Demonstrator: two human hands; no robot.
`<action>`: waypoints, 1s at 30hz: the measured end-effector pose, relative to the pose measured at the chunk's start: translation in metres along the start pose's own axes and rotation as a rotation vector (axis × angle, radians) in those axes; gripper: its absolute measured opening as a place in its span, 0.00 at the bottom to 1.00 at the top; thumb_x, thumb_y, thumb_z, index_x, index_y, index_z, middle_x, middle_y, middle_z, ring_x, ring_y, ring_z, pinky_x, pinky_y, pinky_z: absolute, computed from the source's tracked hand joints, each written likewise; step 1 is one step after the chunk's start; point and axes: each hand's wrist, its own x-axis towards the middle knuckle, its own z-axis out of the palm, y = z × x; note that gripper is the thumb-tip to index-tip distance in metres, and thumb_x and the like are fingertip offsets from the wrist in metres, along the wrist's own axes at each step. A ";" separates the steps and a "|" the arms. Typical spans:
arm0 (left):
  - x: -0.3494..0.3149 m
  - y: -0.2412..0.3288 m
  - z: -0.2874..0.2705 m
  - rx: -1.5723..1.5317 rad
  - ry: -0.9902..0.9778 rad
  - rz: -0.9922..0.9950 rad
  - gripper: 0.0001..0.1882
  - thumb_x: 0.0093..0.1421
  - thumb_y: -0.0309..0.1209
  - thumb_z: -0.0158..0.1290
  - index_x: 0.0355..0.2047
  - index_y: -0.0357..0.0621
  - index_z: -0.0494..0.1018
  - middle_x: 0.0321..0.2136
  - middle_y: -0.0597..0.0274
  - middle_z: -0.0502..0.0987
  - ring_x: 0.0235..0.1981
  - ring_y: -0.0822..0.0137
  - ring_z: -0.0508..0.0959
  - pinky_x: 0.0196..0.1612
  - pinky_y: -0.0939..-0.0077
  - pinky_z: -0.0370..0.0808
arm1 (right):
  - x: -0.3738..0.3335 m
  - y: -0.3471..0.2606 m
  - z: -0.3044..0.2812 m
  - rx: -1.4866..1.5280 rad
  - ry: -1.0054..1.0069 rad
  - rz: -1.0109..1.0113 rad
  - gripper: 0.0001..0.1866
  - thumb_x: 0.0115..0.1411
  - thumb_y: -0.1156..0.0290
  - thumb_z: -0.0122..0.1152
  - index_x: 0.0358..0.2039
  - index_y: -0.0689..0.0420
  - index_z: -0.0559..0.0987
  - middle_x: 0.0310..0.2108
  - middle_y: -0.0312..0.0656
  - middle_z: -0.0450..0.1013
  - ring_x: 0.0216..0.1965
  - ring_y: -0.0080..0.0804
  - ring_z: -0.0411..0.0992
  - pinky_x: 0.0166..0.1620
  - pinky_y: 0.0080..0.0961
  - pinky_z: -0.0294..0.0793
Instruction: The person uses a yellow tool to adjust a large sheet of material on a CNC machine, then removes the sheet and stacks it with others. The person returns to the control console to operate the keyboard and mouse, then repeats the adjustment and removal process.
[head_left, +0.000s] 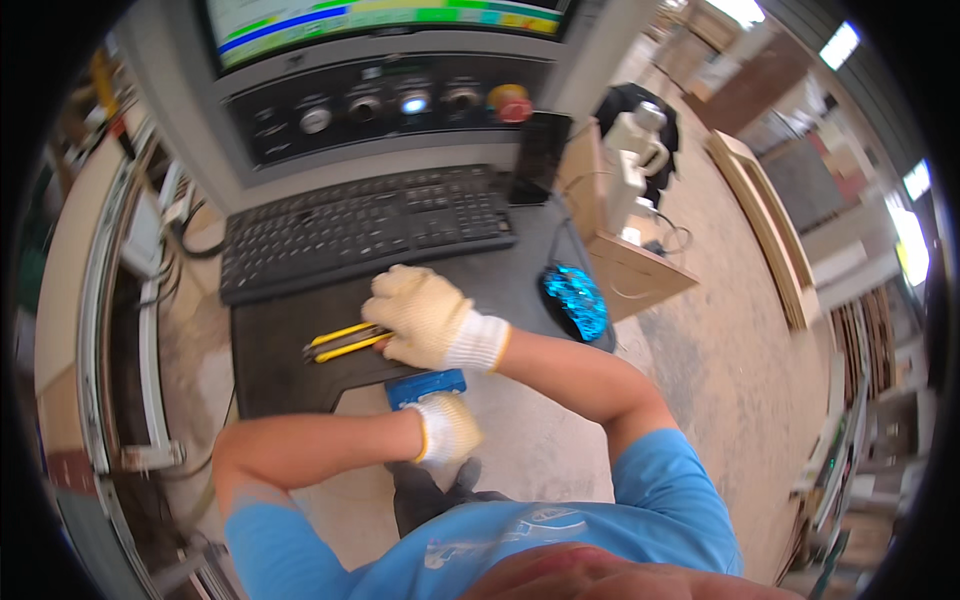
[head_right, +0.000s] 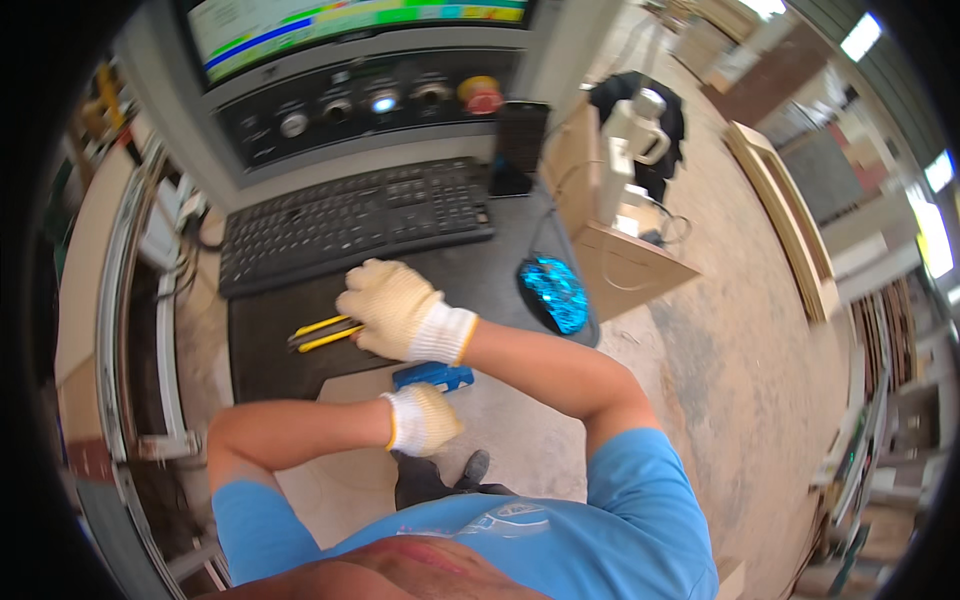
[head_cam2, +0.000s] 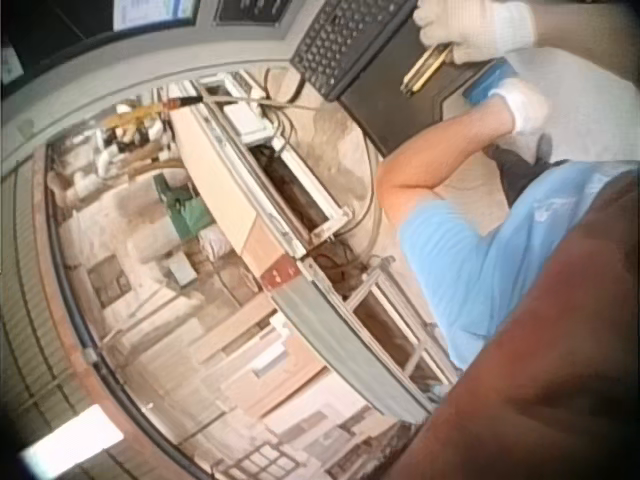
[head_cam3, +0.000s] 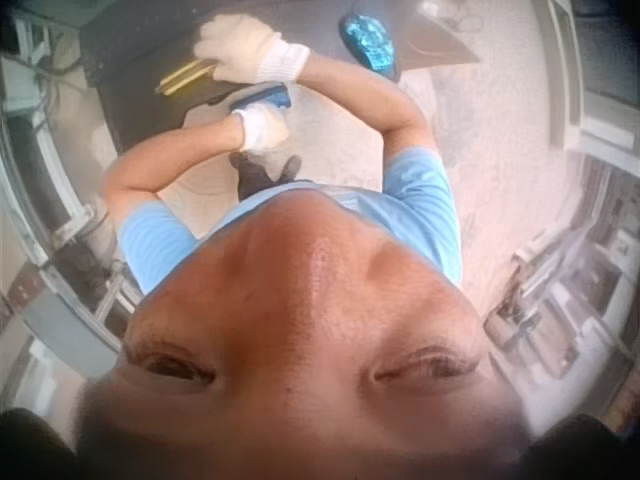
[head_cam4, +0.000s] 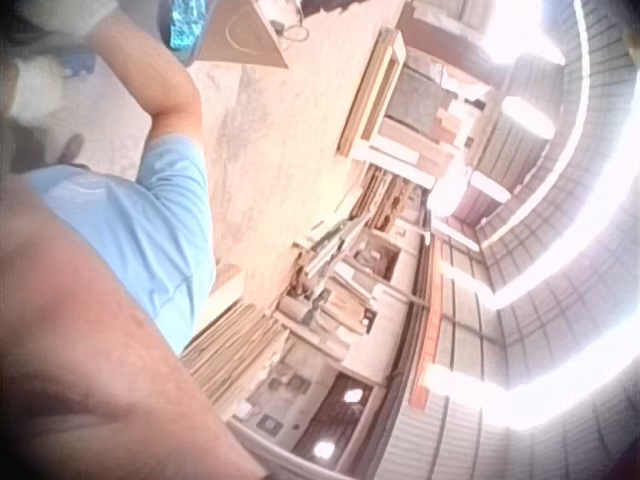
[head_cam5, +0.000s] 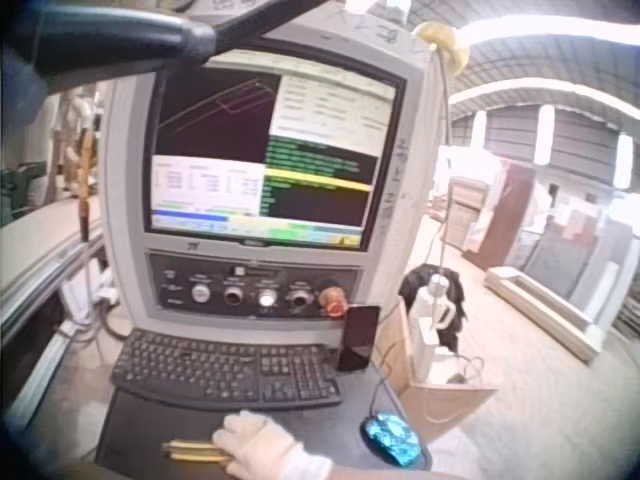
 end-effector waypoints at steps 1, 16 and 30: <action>-0.002 0.001 -0.001 0.001 0.010 -0.024 0.17 0.59 0.44 0.58 0.39 0.43 0.81 0.34 0.46 0.84 0.36 0.46 0.85 0.40 0.50 0.80 | -0.001 0.000 0.000 0.006 -0.028 0.016 0.13 0.49 0.62 0.71 0.32 0.54 0.81 0.34 0.44 0.73 0.41 0.46 0.73 0.44 0.45 0.74; -0.006 0.005 -0.010 -0.042 0.012 -0.044 0.18 0.59 0.45 0.59 0.39 0.43 0.80 0.33 0.46 0.84 0.34 0.44 0.84 0.39 0.48 0.80 | -0.004 0.003 0.003 -0.041 -0.136 0.013 0.18 0.52 0.56 0.70 0.37 0.55 0.82 0.39 0.43 0.75 0.46 0.45 0.73 0.49 0.43 0.73; -0.008 0.003 -0.009 -0.029 0.071 -0.027 0.18 0.59 0.45 0.59 0.38 0.42 0.80 0.31 0.46 0.83 0.34 0.44 0.84 0.39 0.48 0.80 | -0.005 0.007 0.003 -0.024 -0.127 0.000 0.17 0.51 0.61 0.72 0.40 0.51 0.81 0.40 0.41 0.72 0.46 0.45 0.71 0.49 0.43 0.72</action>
